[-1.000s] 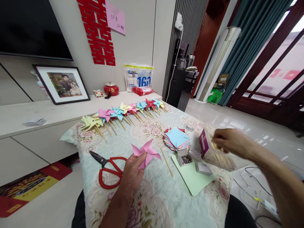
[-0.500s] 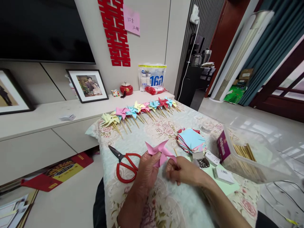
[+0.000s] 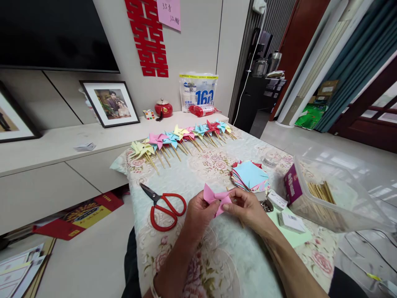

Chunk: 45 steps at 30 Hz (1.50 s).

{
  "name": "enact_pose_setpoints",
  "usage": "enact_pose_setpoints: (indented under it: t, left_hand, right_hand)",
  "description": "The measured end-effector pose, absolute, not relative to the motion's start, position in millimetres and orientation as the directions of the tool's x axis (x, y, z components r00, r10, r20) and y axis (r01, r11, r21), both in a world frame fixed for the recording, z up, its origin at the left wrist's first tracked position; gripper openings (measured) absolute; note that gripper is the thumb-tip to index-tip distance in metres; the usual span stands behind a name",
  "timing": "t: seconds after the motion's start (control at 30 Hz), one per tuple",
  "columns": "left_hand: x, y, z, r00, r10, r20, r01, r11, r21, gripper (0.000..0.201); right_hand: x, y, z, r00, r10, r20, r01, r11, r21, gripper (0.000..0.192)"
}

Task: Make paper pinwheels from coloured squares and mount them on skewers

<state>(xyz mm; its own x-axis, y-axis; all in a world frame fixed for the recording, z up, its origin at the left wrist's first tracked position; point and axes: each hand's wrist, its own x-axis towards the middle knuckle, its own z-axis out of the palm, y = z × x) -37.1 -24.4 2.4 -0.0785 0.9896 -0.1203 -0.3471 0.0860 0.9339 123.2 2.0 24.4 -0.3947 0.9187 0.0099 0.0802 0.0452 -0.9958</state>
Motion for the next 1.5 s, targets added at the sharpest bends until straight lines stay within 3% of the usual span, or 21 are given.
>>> enact_pose_setpoints:
  t: [0.23,0.5,0.63,0.73,0.9,1.13,1.27,1.37,1.5]
  left_hand:
    - [-36,-22,-15,-0.051,0.999,0.008,-0.168,-0.017,0.986,0.014]
    - [-38,-28,-4,0.039,0.999,-0.028,-0.245,0.037,0.969,0.016]
    - [-43,-31,12,-0.043,0.999,-0.029,-0.388,0.01,0.922,0.027]
    - [-46,-30,18,-0.182,0.983,-0.035,-0.546,-0.071,0.835,0.034]
    - [-47,-33,23,-0.176,0.984,0.01,-0.624,-0.12,0.773,0.04]
    - [-42,-43,22,-0.022,0.98,0.199,-0.536,-0.18,0.825,0.046]
    - [-45,-41,25,0.001,0.989,0.146,-0.693,-0.104,0.714,0.043]
    - [-50,-34,26,-0.105,0.994,-0.004,-0.804,-0.082,0.589,0.035]
    - [-51,-27,22,-0.195,0.96,-0.201,-0.773,-0.024,0.634,0.021]
  right_hand:
    - [124,-2,25,-0.379,0.924,-0.06,0.13,-0.011,-0.991,0.034]
    - [128,-2,23,-0.36,0.933,0.006,0.135,0.058,-0.989,0.022]
    - [135,0,27,-0.35,0.936,0.044,-0.092,0.012,-0.996,0.018]
    - [138,0,31,-0.458,0.889,-0.024,-0.225,-0.142,-0.964,0.02]
    - [133,-7,32,-0.694,0.683,-0.227,-0.051,-0.361,-0.931,0.03]
    - [122,-16,36,-0.755,0.625,-0.196,0.058,-0.235,-0.97,0.018]
    - [121,-17,36,-0.757,0.625,-0.19,0.052,-0.233,-0.971,0.018]
    - [121,-18,37,-0.75,0.636,-0.185,0.054,-0.22,-0.974,0.018]
    - [118,-20,37,-0.764,0.628,-0.15,0.053,-0.169,-0.984,0.014]
